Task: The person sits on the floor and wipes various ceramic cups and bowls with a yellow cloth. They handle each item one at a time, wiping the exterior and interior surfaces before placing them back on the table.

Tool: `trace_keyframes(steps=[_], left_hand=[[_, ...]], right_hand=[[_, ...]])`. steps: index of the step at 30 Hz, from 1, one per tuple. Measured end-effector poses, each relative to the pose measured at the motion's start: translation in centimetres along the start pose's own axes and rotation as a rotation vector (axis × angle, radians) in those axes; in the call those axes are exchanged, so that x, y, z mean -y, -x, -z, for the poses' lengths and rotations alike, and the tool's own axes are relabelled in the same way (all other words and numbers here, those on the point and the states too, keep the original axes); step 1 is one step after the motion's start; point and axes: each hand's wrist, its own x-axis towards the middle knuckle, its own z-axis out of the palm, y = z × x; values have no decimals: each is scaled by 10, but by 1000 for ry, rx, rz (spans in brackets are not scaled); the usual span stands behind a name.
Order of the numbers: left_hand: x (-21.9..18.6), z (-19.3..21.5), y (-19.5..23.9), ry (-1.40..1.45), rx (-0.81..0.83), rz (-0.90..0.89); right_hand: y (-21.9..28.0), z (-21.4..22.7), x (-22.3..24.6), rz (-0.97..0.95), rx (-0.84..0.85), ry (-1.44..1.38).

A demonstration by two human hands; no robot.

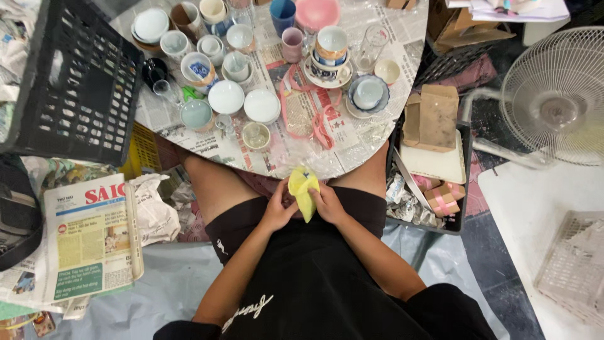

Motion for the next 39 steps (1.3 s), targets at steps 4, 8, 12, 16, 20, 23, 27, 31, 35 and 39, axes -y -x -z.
trace_keyframes(steps=[4, 8, 12, 16, 20, 23, 27, 31, 35, 39], left_hand=[[31, 17, -8, -68, 11, -53], [47, 25, -7, 34, 5, 139], [50, 31, -12, 64, -43, 208], [50, 32, -10, -91, -59, 147], [35, 28, -7, -135, -60, 6], [5, 13, 1, -232, -117, 29], [-55, -6, 7, -603, -130, -239], [-96, -20, 9, -788, -129, -469], [-101, -28, 15, -584, -72, -270], [-81, -33, 20, -338, -45, -3]], right_hand=[[-1, 2, 0, 54, -30, 54], [1, 4, 11, 161, 31, 157], [-4, 2, 20, 147, 35, 159], [-3, 3, 23, 104, 43, 182], [-4, 1, 24, 84, 17, 145], [-1, 2, 15, 90, 23, 107], [1, 4, 1, 68, -42, 66], [9, 1, -1, 54, -73, -20], [15, 5, 14, 147, -40, -19], [23, 9, 27, 164, -45, -5]])
